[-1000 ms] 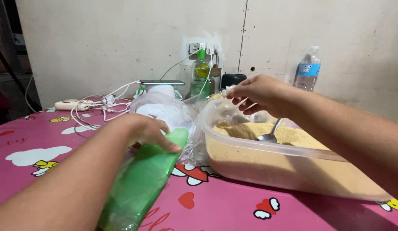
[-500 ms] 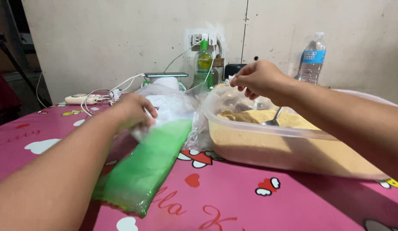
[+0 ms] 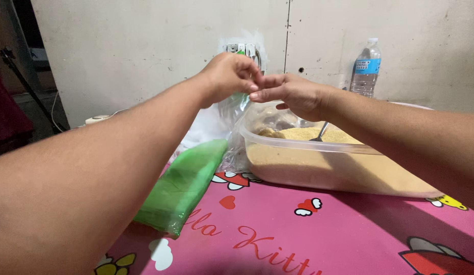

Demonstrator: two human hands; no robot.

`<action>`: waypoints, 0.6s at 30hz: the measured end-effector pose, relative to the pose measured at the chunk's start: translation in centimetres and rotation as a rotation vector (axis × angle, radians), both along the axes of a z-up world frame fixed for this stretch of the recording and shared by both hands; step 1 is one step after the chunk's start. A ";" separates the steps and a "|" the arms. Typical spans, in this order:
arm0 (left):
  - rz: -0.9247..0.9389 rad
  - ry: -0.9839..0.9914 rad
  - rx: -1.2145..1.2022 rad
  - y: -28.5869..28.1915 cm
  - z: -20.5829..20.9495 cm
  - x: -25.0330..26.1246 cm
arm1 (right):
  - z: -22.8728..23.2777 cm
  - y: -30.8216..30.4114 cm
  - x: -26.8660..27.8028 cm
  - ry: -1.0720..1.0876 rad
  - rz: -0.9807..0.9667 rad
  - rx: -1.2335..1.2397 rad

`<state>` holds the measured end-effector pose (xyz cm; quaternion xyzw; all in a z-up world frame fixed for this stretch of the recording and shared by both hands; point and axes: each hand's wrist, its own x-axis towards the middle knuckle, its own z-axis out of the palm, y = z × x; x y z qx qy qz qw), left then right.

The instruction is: The person scoops a yellow granular powder from a large clear plastic container using a metal spoon and transfers it into small clear plastic bags. The person then ties each filled bag and places it on the table. The process is repeated multiple times.

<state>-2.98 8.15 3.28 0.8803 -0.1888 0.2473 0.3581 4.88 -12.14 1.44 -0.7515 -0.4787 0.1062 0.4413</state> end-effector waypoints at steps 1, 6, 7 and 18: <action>-0.002 -0.011 -0.018 -0.2 0.4 -0.1 | 0.0 -0.1 0.3 0.039 -0.009 0.009; 0.104 -0.042 -0.116 -0.4 1.2 -1.1 | 0.1 -0.9 0.6 0.146 0.004 0.008; 0.090 -0.046 -0.098 -0.4 1.2 -1.1 | 0.2 -0.8 0.4 0.160 -0.018 0.021; -0.113 -0.145 -0.253 -0.1 1.7 4.1 | 2.1 -3.5 7.4 0.443 0.013 0.205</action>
